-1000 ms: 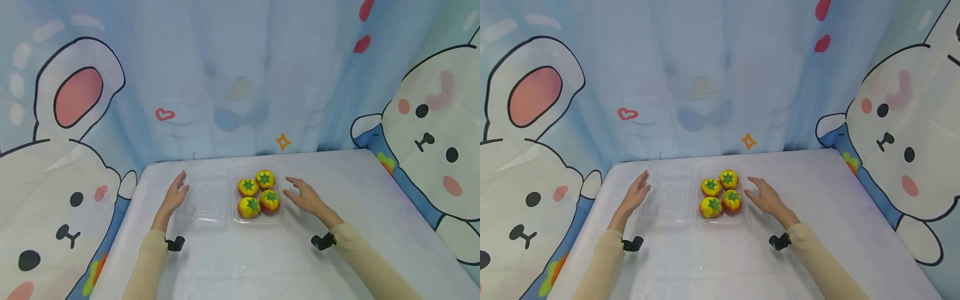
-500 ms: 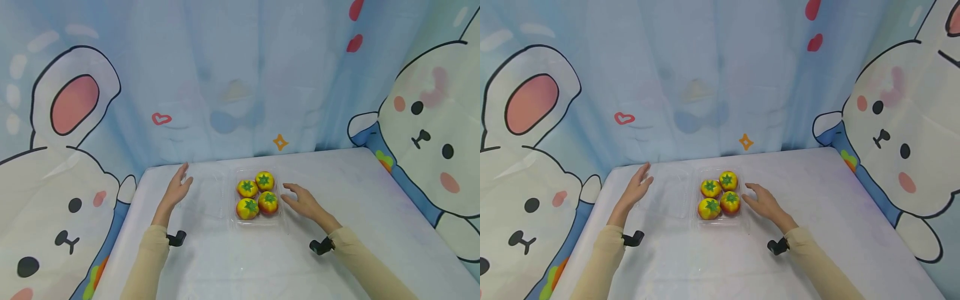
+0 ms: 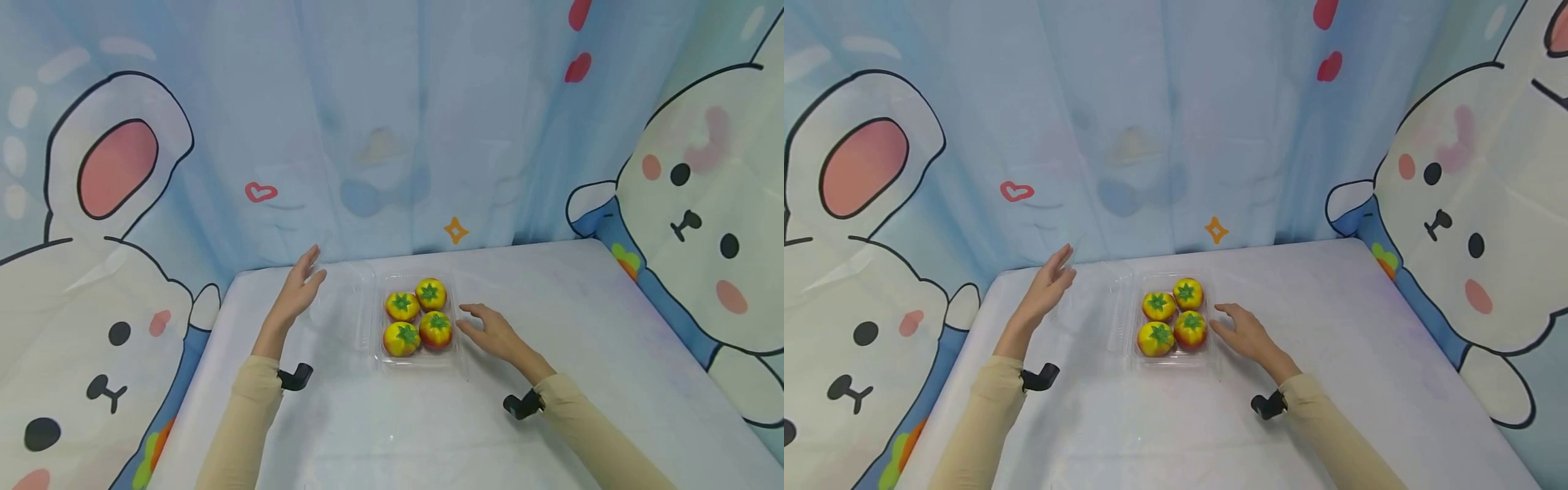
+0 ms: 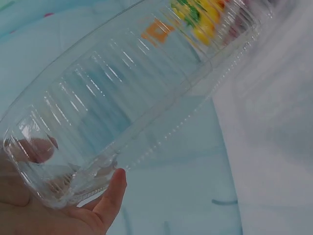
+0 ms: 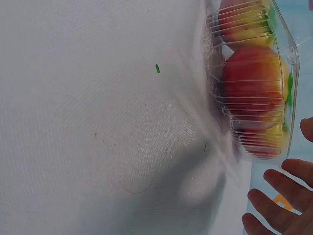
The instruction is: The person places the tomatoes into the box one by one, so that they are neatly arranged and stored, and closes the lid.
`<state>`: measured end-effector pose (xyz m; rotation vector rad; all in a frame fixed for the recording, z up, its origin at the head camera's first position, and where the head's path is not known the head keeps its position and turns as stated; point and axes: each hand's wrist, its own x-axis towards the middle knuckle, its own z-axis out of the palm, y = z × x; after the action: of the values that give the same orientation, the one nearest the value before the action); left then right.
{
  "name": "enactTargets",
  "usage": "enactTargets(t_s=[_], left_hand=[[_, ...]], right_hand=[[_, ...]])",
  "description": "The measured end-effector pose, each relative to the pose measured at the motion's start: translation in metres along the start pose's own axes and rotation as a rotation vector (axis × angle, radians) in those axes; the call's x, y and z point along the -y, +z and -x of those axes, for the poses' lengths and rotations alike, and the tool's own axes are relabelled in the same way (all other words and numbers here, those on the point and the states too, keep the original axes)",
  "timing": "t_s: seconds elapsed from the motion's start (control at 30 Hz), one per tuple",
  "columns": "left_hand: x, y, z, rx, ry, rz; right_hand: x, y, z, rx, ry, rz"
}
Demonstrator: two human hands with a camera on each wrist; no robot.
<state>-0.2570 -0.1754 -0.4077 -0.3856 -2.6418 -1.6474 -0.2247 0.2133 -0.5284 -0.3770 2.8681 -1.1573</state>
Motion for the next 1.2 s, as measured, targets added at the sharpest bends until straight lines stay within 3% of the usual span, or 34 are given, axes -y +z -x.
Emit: enactTargets(t_s=[0.17, 0.43, 0.63, 0.77, 0.97, 1.2], left_hand=[[-0.010, 0.005, -0.003, 0.022, 0.051, 0.054], [-0.024, 0.017, -0.008, 0.032, 0.083, 0.150], [-0.026, 0.028, -0.009, 0.000, 0.126, 0.129], [-0.024, 0.037, -0.010, -0.016, 0.153, 0.194], [-0.026, 0.049, -0.009, 0.011, 0.107, 0.281], [-0.012, 0.065, -0.008, 0.062, 0.068, 0.337]], right_hand=[[-0.001, 0.000, 0.001, 0.005, 0.001, -0.001], [0.001, 0.000, 0.001, -0.005, -0.011, -0.008], [0.003, 0.001, 0.002, 0.000, -0.010, -0.016], [0.003, 0.001, 0.002, 0.003, -0.007, -0.021], [0.002, 0.000, 0.003, 0.004, -0.017, -0.023], [0.003, -0.003, 0.002, 0.004, -0.029, -0.002]])
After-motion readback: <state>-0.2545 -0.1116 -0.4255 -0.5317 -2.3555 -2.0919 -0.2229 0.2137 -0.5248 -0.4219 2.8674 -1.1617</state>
